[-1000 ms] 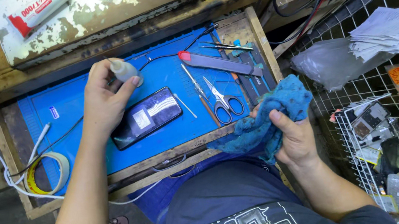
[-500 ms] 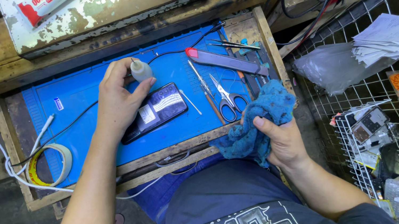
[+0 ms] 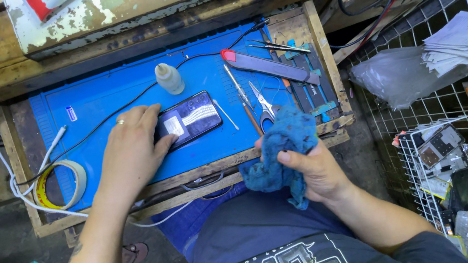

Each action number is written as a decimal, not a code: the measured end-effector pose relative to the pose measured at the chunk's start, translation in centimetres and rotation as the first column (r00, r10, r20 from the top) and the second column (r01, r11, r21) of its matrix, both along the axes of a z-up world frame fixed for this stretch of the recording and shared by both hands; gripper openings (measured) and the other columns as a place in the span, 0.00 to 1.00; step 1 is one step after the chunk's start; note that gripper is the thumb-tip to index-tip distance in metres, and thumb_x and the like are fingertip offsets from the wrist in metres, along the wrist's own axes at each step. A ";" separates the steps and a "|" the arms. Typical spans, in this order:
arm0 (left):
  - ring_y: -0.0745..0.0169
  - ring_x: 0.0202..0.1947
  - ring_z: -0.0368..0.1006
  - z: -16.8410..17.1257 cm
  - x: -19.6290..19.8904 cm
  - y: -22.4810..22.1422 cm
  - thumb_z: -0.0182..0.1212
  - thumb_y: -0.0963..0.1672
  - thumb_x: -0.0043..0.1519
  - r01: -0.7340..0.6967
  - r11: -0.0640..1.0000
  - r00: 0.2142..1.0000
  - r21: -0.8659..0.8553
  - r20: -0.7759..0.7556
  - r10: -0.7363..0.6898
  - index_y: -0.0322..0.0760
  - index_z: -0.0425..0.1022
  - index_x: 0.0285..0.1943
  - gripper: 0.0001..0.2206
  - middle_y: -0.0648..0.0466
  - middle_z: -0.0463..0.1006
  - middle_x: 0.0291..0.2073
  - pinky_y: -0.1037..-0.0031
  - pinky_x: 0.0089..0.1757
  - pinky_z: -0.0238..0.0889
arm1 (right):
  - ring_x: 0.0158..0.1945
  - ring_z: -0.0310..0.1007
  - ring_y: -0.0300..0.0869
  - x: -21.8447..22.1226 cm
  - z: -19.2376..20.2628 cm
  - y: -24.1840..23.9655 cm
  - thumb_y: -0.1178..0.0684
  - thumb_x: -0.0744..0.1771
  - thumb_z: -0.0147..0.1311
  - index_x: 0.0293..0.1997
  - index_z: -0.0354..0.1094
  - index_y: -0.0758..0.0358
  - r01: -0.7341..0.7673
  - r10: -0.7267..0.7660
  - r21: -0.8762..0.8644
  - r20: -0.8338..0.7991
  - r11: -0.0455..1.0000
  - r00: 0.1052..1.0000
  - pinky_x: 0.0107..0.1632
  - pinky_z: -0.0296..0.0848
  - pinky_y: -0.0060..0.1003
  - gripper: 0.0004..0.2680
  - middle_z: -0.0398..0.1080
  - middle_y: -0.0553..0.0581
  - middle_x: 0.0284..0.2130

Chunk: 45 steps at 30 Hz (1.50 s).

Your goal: The person applies adhesive to the edges of a smartphone back cover, places it onto the phone body, and presses it down. They then wipe the phone with a cloth, clean the adhesive tube, and test the phone's screen responsiveness by tapping the display.

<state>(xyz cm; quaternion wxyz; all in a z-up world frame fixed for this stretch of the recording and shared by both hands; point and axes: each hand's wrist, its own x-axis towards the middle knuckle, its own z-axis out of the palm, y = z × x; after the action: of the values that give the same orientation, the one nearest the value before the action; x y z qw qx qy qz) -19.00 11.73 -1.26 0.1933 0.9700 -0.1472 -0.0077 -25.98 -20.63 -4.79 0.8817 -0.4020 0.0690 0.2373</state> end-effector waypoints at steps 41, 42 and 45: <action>0.44 0.39 0.75 1.2 -3.1 -0.5 0.67 0.45 0.58 0.000 0.956 0.998 -0.293 0.066 0.020 0.35 0.80 0.39 0.09 0.48 0.80 0.34 0.58 0.41 0.66 | 0.60 0.67 0.59 5.1 3.1 6.6 0.65 0.59 0.63 0.48 0.74 0.63 0.632 0.648 -0.671 0.687 0.388 0.330 0.62 0.69 0.49 0.14 0.66 0.65 0.56; 0.44 0.38 0.75 1.1 -3.2 -0.5 0.67 0.45 0.58 0.009 0.956 0.997 -0.293 0.076 0.014 0.35 0.80 0.39 0.08 0.48 0.80 0.34 0.58 0.41 0.66 | 0.59 0.67 0.60 5.0 3.1 6.8 0.65 0.60 0.62 0.48 0.74 0.63 0.633 0.642 -0.675 0.684 0.379 0.346 0.60 0.69 0.48 0.14 0.64 0.68 0.58; 0.43 0.38 0.75 0.9 -3.3 -0.5 0.67 0.45 0.57 0.005 0.949 0.998 -0.315 0.065 0.016 0.35 0.80 0.39 0.08 0.48 0.79 0.33 0.57 0.40 0.66 | 0.56 0.68 0.58 4.6 2.8 7.7 0.64 0.59 0.62 0.47 0.76 0.61 0.640 0.678 -0.680 0.660 0.357 0.324 0.58 0.69 0.49 0.14 0.63 0.67 0.59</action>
<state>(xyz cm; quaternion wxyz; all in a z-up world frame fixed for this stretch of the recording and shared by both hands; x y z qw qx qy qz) -22.32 11.25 -0.34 0.3406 0.9268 -0.1503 0.0489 -21.35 -12.89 -1.95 0.3233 -0.8733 -0.3443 -0.1199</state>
